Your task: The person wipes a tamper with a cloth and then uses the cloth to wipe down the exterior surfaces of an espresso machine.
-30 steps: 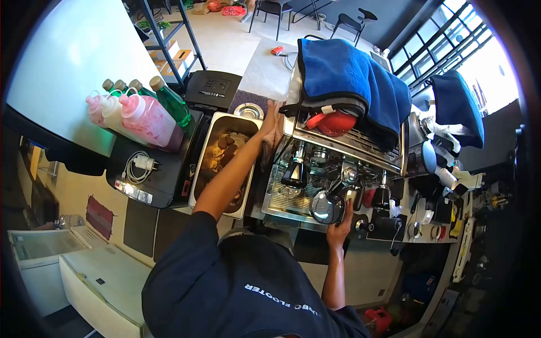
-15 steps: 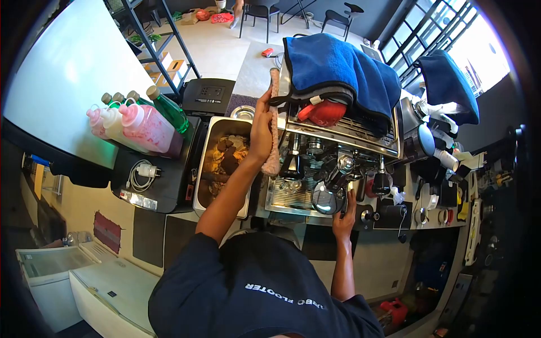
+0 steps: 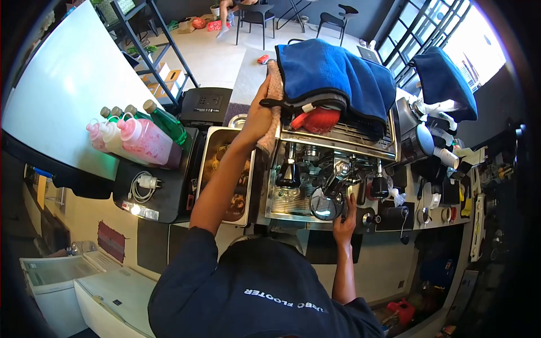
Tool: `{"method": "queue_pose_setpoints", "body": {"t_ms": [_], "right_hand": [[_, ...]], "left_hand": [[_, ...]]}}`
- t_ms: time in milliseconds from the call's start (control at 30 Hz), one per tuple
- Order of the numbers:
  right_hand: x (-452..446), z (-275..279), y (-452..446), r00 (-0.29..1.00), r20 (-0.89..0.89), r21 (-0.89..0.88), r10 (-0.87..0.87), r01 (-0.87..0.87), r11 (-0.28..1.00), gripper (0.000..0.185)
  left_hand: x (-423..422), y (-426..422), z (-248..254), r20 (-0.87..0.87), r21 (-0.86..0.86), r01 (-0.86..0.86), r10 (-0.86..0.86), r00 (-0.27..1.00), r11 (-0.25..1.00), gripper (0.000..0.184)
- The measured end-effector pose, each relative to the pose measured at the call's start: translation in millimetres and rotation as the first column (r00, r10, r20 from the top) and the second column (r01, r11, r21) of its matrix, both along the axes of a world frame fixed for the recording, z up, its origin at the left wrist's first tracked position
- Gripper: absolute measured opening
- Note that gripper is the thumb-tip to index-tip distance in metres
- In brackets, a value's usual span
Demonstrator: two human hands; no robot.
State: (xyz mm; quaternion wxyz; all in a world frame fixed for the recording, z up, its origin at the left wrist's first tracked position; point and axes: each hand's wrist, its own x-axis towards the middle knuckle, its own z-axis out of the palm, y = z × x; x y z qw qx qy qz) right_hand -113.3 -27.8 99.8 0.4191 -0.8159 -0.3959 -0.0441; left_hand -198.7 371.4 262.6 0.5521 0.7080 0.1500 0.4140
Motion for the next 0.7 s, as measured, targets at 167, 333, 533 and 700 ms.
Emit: {"method": "queue_pose_setpoints", "body": {"t_ms": [167, 333, 533, 700], "right_hand": [[1, -5, -2, 1.0, 0.027, -0.018, -0.012, 0.013, 1.0, 0.054], [-3, 1, 2, 0.998, -0.064, 0.02, -0.021, 0.023, 1.0, 0.053], [-2, -2, 2, 0.999, -0.024, 0.016, -0.025, 0.025, 1.0, 0.052], [2, -2, 1, 0.999, 0.021, -0.008, -0.025, 0.025, 1.0, 0.055]], "left_hand": [[31, 44, -6, 0.121, -0.292, 0.211, -0.183, 0.976, 0.933, 0.06], [49, 57, 17, -0.009, -0.285, 0.088, -0.095, 0.995, 0.955, 0.059], [79, 94, 16, -0.121, -0.246, 0.056, -0.088, 0.989, 0.968, 0.054], [100, 115, 25, -0.256, -0.189, 0.047, -0.096, 0.962, 0.981, 0.053]]}}
